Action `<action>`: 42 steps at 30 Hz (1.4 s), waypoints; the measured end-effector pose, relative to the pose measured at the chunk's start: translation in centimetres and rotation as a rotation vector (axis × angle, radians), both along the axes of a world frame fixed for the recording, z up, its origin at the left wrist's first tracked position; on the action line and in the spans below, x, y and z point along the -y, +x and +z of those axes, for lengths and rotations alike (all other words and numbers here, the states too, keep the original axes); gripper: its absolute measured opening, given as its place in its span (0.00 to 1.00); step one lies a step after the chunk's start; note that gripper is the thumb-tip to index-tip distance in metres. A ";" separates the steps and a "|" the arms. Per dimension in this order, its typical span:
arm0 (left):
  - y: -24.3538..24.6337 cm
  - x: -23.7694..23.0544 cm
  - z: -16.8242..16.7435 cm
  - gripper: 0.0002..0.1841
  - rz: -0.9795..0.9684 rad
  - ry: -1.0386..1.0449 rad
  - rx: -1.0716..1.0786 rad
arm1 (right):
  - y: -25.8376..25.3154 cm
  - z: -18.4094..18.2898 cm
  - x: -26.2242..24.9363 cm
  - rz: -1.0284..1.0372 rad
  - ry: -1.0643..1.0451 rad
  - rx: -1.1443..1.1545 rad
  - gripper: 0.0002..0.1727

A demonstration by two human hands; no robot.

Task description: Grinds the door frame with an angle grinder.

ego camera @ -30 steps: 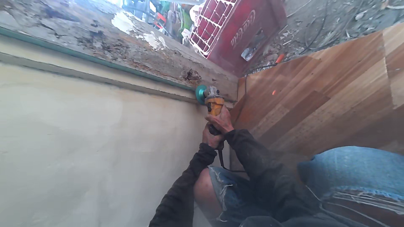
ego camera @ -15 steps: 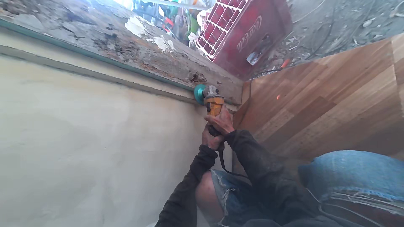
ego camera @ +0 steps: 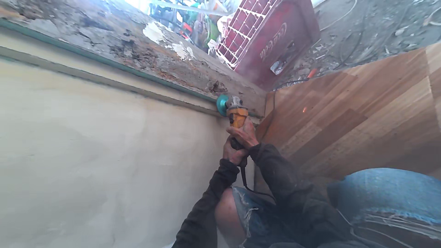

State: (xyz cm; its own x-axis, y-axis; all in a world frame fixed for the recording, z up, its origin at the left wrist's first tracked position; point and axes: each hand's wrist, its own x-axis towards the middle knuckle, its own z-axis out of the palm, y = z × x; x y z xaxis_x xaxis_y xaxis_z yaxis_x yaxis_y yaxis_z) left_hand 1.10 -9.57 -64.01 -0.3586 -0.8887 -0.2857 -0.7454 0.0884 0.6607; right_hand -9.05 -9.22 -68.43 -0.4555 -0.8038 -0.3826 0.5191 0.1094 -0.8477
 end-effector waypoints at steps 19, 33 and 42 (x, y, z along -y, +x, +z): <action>0.1 -0.4 2.5 0.39 0.032 -0.087 -0.128 | -0.3 3.7 0.0 0.032 -0.099 -0.096 0.50; -0.1 -0.5 3.1 0.38 0.049 -0.096 -0.142 | -0.3 4.1 0.4 0.006 -0.139 -0.124 0.52; 0.2 -0.1 0.1 0.38 -0.008 0.030 0.038 | 0.3 -0.4 0.1 0.004 0.024 0.022 0.48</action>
